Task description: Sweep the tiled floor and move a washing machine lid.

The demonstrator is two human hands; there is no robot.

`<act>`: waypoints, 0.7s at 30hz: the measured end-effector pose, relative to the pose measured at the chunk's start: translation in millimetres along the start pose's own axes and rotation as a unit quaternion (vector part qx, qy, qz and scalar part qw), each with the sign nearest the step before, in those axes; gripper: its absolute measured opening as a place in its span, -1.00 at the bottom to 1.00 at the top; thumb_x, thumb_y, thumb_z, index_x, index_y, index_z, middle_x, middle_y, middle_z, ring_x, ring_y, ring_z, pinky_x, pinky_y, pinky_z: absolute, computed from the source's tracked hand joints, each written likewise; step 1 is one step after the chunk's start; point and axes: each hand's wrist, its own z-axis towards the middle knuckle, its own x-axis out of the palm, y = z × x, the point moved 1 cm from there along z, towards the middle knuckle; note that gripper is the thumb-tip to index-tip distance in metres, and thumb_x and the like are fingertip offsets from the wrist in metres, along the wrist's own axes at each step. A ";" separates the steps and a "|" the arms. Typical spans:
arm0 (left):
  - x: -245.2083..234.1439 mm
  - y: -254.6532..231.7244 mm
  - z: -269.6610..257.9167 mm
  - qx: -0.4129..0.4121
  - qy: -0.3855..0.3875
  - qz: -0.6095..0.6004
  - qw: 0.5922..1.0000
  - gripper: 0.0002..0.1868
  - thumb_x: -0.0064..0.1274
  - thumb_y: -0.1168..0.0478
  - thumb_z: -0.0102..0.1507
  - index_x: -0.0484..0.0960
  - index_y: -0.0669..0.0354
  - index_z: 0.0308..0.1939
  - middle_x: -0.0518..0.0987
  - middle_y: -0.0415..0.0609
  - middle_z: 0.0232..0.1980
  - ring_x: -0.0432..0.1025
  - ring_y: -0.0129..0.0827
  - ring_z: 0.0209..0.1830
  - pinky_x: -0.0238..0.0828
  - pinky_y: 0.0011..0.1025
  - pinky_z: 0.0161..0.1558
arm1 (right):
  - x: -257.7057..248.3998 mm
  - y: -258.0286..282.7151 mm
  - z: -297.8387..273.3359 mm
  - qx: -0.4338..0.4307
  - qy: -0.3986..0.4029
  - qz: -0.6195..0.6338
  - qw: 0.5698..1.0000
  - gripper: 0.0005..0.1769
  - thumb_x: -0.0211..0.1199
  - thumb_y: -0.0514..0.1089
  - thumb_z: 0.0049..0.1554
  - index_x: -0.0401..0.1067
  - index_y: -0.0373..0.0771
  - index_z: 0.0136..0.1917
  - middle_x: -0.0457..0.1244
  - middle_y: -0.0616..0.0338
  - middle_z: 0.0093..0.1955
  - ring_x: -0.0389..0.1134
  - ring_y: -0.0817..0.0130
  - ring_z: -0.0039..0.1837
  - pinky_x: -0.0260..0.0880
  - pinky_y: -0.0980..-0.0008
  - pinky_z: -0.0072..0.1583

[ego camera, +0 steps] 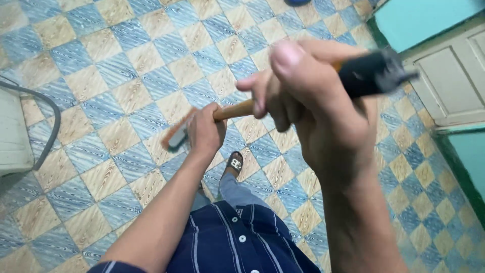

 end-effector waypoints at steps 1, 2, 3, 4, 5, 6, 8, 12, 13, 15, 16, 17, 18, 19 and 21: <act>1.2 2.6 5.3 0.001 -0.001 -0.001 1.000 -0.71 0.17 0.04 0.27 0.56 0.14 -0.41 0.60 0.20 -0.37 0.49 0.24 -0.24 0.34 0.09 -0.21 | 5.0 -0.2 -5.6 -0.001 0.000 -0.001 1.000 -0.48 0.21 0.06 0.41 0.41 -0.25 -0.32 0.24 0.17 -0.44 0.37 0.38 -0.34 0.63 0.26 0.12; 2.3 4.8 10.5 0.022 -0.020 -0.005 1.000 -0.69 0.16 0.03 0.31 0.57 0.13 -0.42 0.61 0.18 -0.35 0.49 0.24 -0.24 0.33 0.09 -0.21 | 9.7 -0.3 -11.4 -0.016 -0.010 0.022 1.000 -0.47 0.22 0.05 0.42 0.38 -0.25 -0.33 0.23 0.17 -0.44 0.38 0.34 -0.33 0.61 0.25 0.13; 6.0 6.6 9.2 0.039 -0.034 -0.009 0.999 -0.67 0.15 0.03 0.34 0.58 0.13 -0.43 0.63 0.17 -0.32 0.48 0.23 -0.23 0.31 0.08 -0.20 | 12.8 0.3 -21.0 -0.025 -0.021 0.045 0.998 -0.45 0.23 0.05 0.43 0.36 -0.25 -0.34 0.21 0.16 -0.44 0.39 0.31 -0.31 0.59 0.23 0.13; 13.2 16.0 14.9 0.036 -0.030 -0.010 0.999 -0.67 0.15 0.03 0.34 0.58 0.13 -0.43 0.63 0.17 -0.32 0.48 0.23 -0.23 0.31 0.08 -0.20 | 19.8 1.4 -25.5 -0.020 -0.022 0.044 0.999 -0.45 0.23 0.05 0.43 0.36 -0.25 -0.34 0.21 0.16 -0.44 0.39 0.31 -0.31 0.59 0.23 0.13; 19.6 26.3 24.2 0.064 -0.042 -0.016 0.997 -0.67 0.15 0.02 0.35 0.58 0.14 -0.41 0.63 0.17 -0.30 0.49 0.20 -0.21 0.33 0.04 -0.15 | 28.2 0.6 -29.2 -0.010 -0.045 0.010 0.999 -0.48 0.20 0.03 0.42 0.36 -0.23 -0.34 0.23 0.18 -0.43 0.37 0.36 -0.32 0.58 0.28 0.12; 26.6 35.8 33.6 0.092 -0.055 -0.023 0.994 -0.66 0.15 0.01 0.36 0.58 0.15 -0.39 0.63 0.16 -0.27 0.50 0.17 -0.18 0.35 0.00 -0.11 | 35.9 0.1 -32.5 0.000 -0.068 -0.023 0.997 -0.50 0.17 0.01 0.41 0.36 -0.22 -0.34 0.24 0.19 -0.41 0.36 0.41 -0.32 0.57 0.32 0.11; 39.4 57.3 51.1 0.106 -0.044 -0.036 0.993 -0.79 0.11 0.07 0.29 0.62 0.10 -0.31 0.65 0.14 -0.23 0.51 0.14 -0.14 0.38 -0.04 -0.10 | 51.0 7.9 -29.2 0.055 -0.051 -0.095 0.993 -0.57 0.14 0.00 0.31 0.41 -0.22 -0.35 0.26 0.22 -0.43 0.33 0.49 -0.34 0.45 0.40 -0.08; 35.3 71.9 53.5 0.052 0.162 -0.035 0.985 -0.68 0.25 -0.01 0.12 0.62 0.08 -0.21 0.66 0.15 -0.16 0.56 0.02 -0.11 0.45 -0.12 -0.09 | 80.3 -14.0 -50.8 0.124 -0.036 -0.199 0.972 -0.54 0.21 0.00 0.27 0.43 -0.29 -0.38 0.20 0.22 -0.47 0.20 0.50 -0.37 0.15 0.44 -0.29; 42.6 77.1 49.2 0.054 0.162 -0.036 0.985 -0.68 0.25 -0.01 0.12 0.62 0.08 -0.21 0.66 0.15 -0.16 0.56 0.02 -0.11 0.45 -0.12 -0.09 | 78.3 -14.8 -51.9 0.123 -0.037 -0.200 0.971 -0.54 0.21 0.00 0.27 0.43 -0.29 -0.38 0.20 0.22 -0.47 0.20 0.50 -0.37 0.15 0.44 -0.29; 58.1 83.9 44.1 0.055 0.224 -0.038 0.972 -0.81 0.17 0.05 0.17 0.66 -0.02 -0.21 0.67 0.08 -0.10 0.57 0.01 -0.08 0.46 -0.14 -0.07 | 71.6 -14.7 -51.3 0.094 -0.046 -0.245 0.964 -0.53 0.18 0.02 0.26 0.45 -0.26 -0.41 0.25 0.27 -0.48 0.21 0.52 -0.42 0.09 0.46 -0.36; 61.2 79.7 35.6 0.060 0.224 -0.037 0.972 -0.81 0.17 0.05 0.17 0.66 -0.02 -0.21 0.67 0.08 -0.10 0.57 0.01 -0.08 0.46 -0.14 -0.07 | 70.6 0.3 -46.2 0.092 -0.050 -0.247 0.963 -0.53 0.18 0.02 0.26 0.45 -0.26 -0.41 0.25 0.27 -0.48 0.21 0.52 -0.42 0.09 0.46 -0.36; 63.9 74.9 27.6 0.091 0.186 -0.014 0.978 -0.85 0.14 0.08 0.21 0.66 0.01 -0.23 0.68 0.11 -0.12 0.57 0.05 -0.10 0.47 -0.13 -0.05 | 68.9 14.9 -40.8 0.116 -0.075 -0.214 0.967 -0.56 0.16 0.00 0.23 0.46 -0.26 -0.40 0.25 0.27 -0.49 0.23 0.53 -0.44 0.15 0.47 -0.37; 66.3 70.4 19.3 0.121 0.148 0.010 0.982 -0.87 0.11 0.12 0.25 0.66 0.04 -0.25 0.68 0.14 -0.15 0.57 0.09 -0.11 0.48 -0.11 -0.03 | 67.8 29.7 -35.8 0.140 -0.099 -0.180 0.969 -0.59 0.14 -0.01 0.20 0.47 -0.25 -0.39 0.26 0.28 -0.50 0.26 0.55 -0.45 0.20 0.49 -0.38; 60.6 63.2 8.7 0.122 0.143 0.008 0.982 -0.87 0.11 0.12 0.25 0.66 0.04 -0.25 0.68 0.14 -0.15 0.57 0.09 -0.11 0.48 -0.11 -0.03 | 63.8 32.0 -35.6 0.135 -0.097 -0.182 0.969 -0.59 0.14 -0.01 0.20 0.47 -0.25 -0.39 0.26 0.28 -0.50 0.26 0.55 -0.45 0.20 0.49 -0.38; 49.4 50.6 -16.8 0.172 0.135 0.004 0.976 -0.93 0.13 0.20 0.14 0.70 0.01 -0.32 0.67 0.13 -0.27 0.55 0.12 -0.20 0.44 -0.03 -0.13 | 55.4 36.5 -36.9 0.077 -0.094 -0.179 0.976 -0.56 0.12 -0.03 0.21 0.42 -0.24 -0.44 0.20 0.27 -0.56 0.24 0.54 -0.52 0.24 0.52 -0.42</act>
